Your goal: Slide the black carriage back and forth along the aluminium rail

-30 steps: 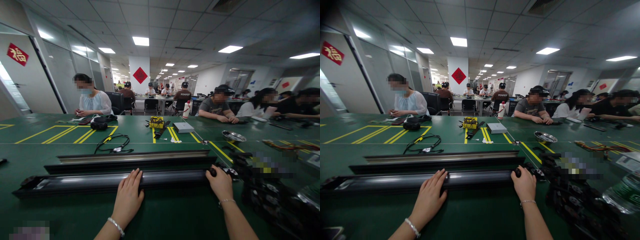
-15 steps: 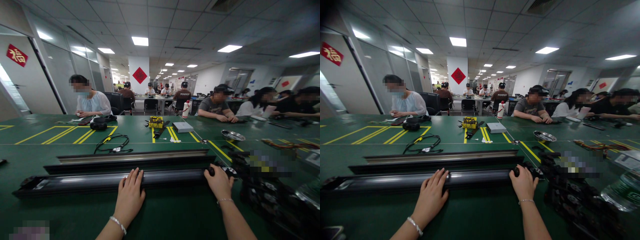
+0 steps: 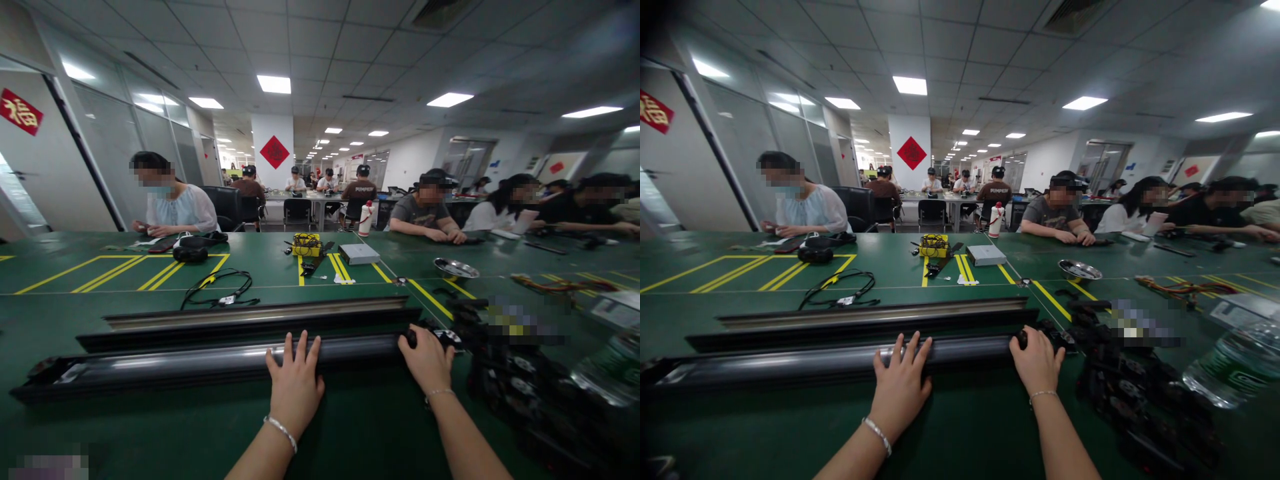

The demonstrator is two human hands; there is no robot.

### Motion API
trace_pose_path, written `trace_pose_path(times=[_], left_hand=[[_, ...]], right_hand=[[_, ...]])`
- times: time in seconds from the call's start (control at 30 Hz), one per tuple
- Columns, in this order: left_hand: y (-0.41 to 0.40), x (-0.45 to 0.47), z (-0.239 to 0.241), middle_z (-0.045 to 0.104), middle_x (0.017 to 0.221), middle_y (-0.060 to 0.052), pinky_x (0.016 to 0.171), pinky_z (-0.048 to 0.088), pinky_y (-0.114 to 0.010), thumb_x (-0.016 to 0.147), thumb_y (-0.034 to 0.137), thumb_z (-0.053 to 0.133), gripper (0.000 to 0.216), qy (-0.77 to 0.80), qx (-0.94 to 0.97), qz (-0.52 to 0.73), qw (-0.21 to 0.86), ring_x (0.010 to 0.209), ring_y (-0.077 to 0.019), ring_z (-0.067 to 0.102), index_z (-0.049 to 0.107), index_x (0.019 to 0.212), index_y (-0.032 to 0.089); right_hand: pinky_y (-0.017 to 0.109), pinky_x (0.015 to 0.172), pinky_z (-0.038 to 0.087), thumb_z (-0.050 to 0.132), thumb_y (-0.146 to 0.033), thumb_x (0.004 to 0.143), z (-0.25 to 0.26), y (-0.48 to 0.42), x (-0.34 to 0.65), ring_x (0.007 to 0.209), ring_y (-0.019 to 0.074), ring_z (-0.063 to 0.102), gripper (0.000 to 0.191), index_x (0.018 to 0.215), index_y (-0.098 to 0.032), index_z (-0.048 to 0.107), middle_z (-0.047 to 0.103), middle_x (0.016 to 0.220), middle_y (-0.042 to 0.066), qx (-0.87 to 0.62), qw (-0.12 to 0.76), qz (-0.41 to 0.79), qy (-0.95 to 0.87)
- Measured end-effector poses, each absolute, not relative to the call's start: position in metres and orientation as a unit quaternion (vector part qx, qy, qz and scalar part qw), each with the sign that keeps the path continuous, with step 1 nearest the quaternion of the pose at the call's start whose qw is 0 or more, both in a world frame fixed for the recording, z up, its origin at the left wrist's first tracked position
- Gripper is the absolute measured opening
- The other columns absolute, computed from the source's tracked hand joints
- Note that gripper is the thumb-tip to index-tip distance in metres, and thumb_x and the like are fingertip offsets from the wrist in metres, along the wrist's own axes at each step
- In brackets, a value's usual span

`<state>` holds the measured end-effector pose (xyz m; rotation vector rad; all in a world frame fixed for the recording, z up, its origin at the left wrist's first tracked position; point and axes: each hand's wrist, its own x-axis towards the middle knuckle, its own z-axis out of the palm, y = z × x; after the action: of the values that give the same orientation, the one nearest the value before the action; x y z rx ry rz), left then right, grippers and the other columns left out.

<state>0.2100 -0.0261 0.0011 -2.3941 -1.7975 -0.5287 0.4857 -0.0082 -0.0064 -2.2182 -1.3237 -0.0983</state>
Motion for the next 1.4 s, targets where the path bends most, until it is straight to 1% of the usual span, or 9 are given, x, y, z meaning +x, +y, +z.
trace_pose_path(times=[0.1,0.2,0.3,0.47,0.63,0.77,1.03,1.2,1.4], left_hand=[[-0.026,0.213,0.001,0.036,0.142,-0.002,0.098,0.006,-0.068,0.076,0.029,0.045,0.058,-0.594,-0.780,-0.188,0.051,0.131,-0.0339,0.021,0.035,0.133,0.033],[-0.025,0.212,-0.001,0.037,0.141,-0.002,0.100,0.007,-0.066,0.076,0.029,0.046,0.056,-0.594,-0.778,-0.196,0.051,0.131,-0.0326,0.023,0.037,0.132,0.033],[-0.025,0.210,-0.001,0.038,0.141,-0.002,0.101,0.013,-0.061,0.076,0.030,0.048,0.055,-0.595,-0.778,-0.198,0.049,0.130,-0.0312,0.024,0.039,0.131,0.033],[-0.026,0.209,0.002,0.038,0.141,-0.002,0.099,0.024,-0.052,0.076,0.027,0.048,0.054,-0.592,-0.780,-0.198,0.038,0.131,-0.0294,0.024,0.041,0.130,0.031],[-0.026,0.209,0.003,0.038,0.141,-0.002,0.096,0.027,-0.049,0.076,0.025,0.046,0.054,-0.595,-0.777,-0.202,0.034,0.130,-0.0280,0.025,0.041,0.130,0.032],[-0.026,0.210,0.003,0.038,0.141,-0.002,0.097,0.027,-0.049,0.075,0.024,0.047,0.055,-0.597,-0.776,-0.202,0.031,0.130,-0.0278,0.025,0.041,0.129,0.032],[-0.026,0.208,0.003,0.040,0.140,-0.001,0.096,0.027,-0.048,0.076,0.025,0.047,0.053,-0.591,-0.779,-0.208,0.038,0.130,-0.0274,0.026,0.042,0.128,0.032],[-0.026,0.209,0.004,0.039,0.140,-0.003,0.096,0.028,-0.047,0.076,0.024,0.048,0.054,-0.594,-0.777,-0.204,0.033,0.129,-0.0275,0.026,0.042,0.129,0.031],[-0.026,0.207,0.002,0.039,0.140,-0.002,0.096,0.027,-0.047,0.076,0.026,0.048,0.053,-0.593,-0.778,-0.204,0.035,0.129,-0.0271,0.026,0.041,0.129,0.033]], right_hand=[[0.058,0.102,0.010,0.037,-0.043,0.076,-0.006,-0.009,0.487,0.115,0.0262,0.043,0.043,0.108,-0.020,0.054,0.055,0.120,0.009,-0.817,0.285,-0.042,-0.499],[0.054,0.102,0.014,0.039,-0.044,0.074,-0.005,-0.009,0.488,0.114,0.0257,0.044,0.043,0.106,-0.020,0.056,0.057,0.118,0.009,-0.822,0.293,-0.048,-0.486],[0.049,0.100,0.019,0.041,-0.044,0.073,-0.006,-0.008,0.491,0.112,0.0249,0.046,0.044,0.106,-0.021,0.057,0.058,0.116,0.008,-0.825,0.294,-0.048,-0.480],[0.045,0.098,0.022,0.042,-0.044,0.072,-0.007,-0.008,0.495,0.110,0.0245,0.048,0.043,0.105,-0.022,0.059,0.059,0.113,0.007,-0.826,0.296,-0.065,-0.475],[0.041,0.093,0.030,0.041,-0.044,0.073,-0.005,-0.009,0.496,0.109,0.0250,0.048,0.040,0.100,-0.022,0.060,0.060,0.113,0.006,-0.824,0.294,-0.078,-0.478],[0.042,0.093,0.031,0.042,-0.043,0.073,-0.009,-0.008,0.501,0.113,0.0280,0.043,0.037,0.095,-0.022,0.062,0.056,0.119,0.008,-0.817,0.295,-0.098,-0.485],[0.041,0.094,0.033,0.042,-0.045,0.073,-0.015,-0.004,0.509,0.115,0.0300,0.041,0.044,0.099,-0.016,0.062,0.052,0.122,0.015,-0.812,0.293,-0.101,-0.494],[0.039,0.096,0.032,0.043,-0.042,0.073,-0.017,-0.003,0.511,0.113,0.0285,0.044,0.043,0.099,-0.014,0.062,0.054,0.120,0.014,-0.805,0.310,-0.111,-0.494],[0.042,0.096,0.031,0.043,-0.044,0.073,-0.019,-0.003,0.513,0.114,0.0300,0.041,0.043,0.100,-0.016,0.063,0.053,0.120,0.013,-0.810,0.305,-0.105,-0.489]])
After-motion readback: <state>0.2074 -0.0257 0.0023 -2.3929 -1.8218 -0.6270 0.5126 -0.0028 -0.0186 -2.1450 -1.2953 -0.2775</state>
